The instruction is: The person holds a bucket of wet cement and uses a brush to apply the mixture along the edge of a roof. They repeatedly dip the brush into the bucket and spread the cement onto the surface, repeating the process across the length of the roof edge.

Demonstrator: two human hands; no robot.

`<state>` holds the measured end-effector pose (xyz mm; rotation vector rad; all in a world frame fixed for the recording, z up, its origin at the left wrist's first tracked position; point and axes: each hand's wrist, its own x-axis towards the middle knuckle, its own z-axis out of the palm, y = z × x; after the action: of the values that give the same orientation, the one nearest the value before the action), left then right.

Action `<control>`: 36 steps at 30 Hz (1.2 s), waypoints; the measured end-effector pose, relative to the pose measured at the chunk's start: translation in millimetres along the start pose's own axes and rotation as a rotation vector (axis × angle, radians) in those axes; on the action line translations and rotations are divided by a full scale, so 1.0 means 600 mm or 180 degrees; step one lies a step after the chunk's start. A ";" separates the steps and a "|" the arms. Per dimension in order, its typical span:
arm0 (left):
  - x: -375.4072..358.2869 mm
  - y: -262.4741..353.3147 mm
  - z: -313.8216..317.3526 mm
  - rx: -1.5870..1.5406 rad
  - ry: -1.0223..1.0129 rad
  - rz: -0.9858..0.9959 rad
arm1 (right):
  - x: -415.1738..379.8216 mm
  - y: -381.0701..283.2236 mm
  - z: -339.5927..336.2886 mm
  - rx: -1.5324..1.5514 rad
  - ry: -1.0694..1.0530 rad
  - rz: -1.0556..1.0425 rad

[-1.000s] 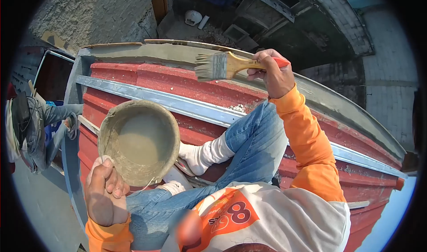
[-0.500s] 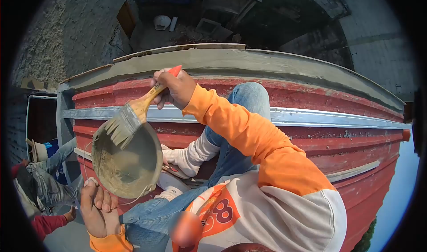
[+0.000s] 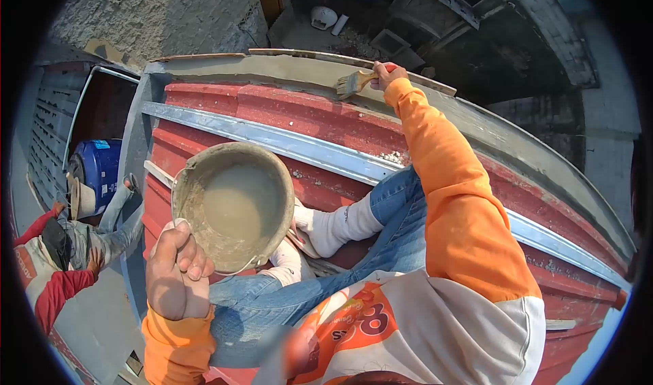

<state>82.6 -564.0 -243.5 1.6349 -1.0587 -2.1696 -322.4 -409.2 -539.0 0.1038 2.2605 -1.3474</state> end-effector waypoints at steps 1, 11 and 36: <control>0.002 0.000 -0.001 -0.0022 -0.0023 0.0004 | 0.010 0.016 -0.044 -0.0063 0.0023 -0.0094; -0.002 -0.004 -0.001 0.0009 -0.0268 0.0066 | -0.214 0.056 -0.661 0.0338 0.1111 -0.0035; 0.009 -0.006 0.010 0.0008 -0.0330 -0.0024 | -0.223 0.068 -0.668 0.0657 0.0919 0.0058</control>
<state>76.0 -562.1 -249.3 1.5446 -1.0849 -2.2808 -345.5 -26.2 -357.3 0.4131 2.3339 -1.6427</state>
